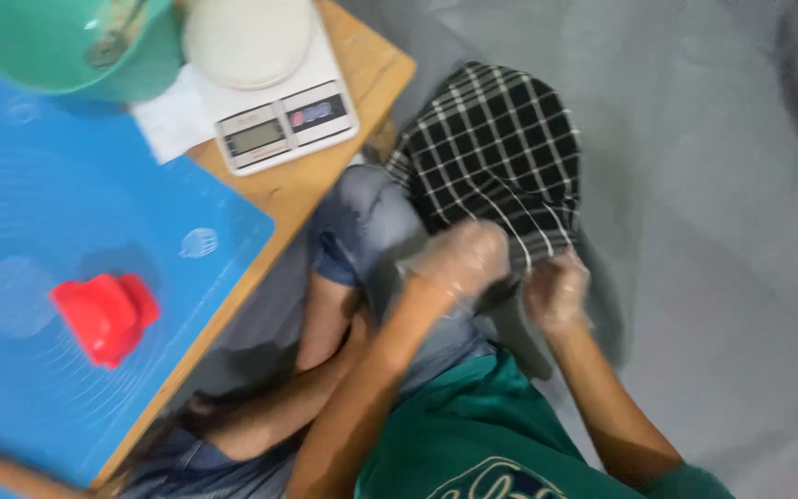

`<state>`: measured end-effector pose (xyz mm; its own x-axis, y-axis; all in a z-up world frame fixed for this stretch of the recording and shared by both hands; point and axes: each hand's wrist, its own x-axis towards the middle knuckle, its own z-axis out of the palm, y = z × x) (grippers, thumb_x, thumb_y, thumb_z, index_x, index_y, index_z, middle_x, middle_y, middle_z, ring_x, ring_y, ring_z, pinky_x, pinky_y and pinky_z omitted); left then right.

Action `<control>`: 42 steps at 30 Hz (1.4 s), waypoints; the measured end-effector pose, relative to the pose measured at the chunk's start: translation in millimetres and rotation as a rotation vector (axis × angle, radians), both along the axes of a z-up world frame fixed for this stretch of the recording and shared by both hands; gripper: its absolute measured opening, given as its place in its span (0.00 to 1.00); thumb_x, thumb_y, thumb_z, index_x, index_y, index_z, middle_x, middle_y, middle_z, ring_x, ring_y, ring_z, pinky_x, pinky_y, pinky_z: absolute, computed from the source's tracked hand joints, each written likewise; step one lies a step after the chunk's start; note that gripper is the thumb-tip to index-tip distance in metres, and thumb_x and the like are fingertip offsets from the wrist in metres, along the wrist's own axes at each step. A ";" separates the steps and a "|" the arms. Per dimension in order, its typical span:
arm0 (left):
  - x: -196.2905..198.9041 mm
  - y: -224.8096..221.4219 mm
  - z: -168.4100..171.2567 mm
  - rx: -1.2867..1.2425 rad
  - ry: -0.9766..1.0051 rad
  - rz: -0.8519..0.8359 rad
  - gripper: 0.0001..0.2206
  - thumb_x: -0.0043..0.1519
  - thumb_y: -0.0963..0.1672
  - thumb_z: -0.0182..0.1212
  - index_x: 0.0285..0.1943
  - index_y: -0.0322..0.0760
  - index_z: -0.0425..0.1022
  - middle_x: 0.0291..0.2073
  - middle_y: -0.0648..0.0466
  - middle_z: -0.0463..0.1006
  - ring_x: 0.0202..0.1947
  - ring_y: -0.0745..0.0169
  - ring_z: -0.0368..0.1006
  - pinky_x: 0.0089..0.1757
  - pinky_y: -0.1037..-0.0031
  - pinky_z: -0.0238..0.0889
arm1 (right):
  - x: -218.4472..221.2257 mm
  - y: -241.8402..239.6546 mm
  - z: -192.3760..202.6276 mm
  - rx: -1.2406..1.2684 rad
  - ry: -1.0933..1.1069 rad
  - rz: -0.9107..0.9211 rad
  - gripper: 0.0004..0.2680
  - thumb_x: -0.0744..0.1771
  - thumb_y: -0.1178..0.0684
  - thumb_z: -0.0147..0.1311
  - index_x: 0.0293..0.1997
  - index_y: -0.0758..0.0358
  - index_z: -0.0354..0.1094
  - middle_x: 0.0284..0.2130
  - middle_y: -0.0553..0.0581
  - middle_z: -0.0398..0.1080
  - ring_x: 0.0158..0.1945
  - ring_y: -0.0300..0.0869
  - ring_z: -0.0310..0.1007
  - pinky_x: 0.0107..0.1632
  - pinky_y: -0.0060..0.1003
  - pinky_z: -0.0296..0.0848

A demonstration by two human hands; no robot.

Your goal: Preparing food by filling dough with a mixture, weighing it on a scale, and shaping it with a mold.

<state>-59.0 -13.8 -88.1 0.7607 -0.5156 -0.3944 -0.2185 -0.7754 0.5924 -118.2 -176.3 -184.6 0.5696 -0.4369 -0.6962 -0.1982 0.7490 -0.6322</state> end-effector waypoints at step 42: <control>-143.7 288.9 127.5 0.110 -0.991 1.395 0.14 0.62 0.47 0.69 0.53 0.37 0.83 0.45 0.43 0.84 0.45 0.42 0.81 0.40 0.63 0.78 | -10.5 394.2 231.9 -0.530 -0.320 1.537 0.12 0.65 0.49 0.55 0.49 0.61 0.77 0.36 0.62 0.79 0.37 0.53 0.82 0.40 0.45 0.79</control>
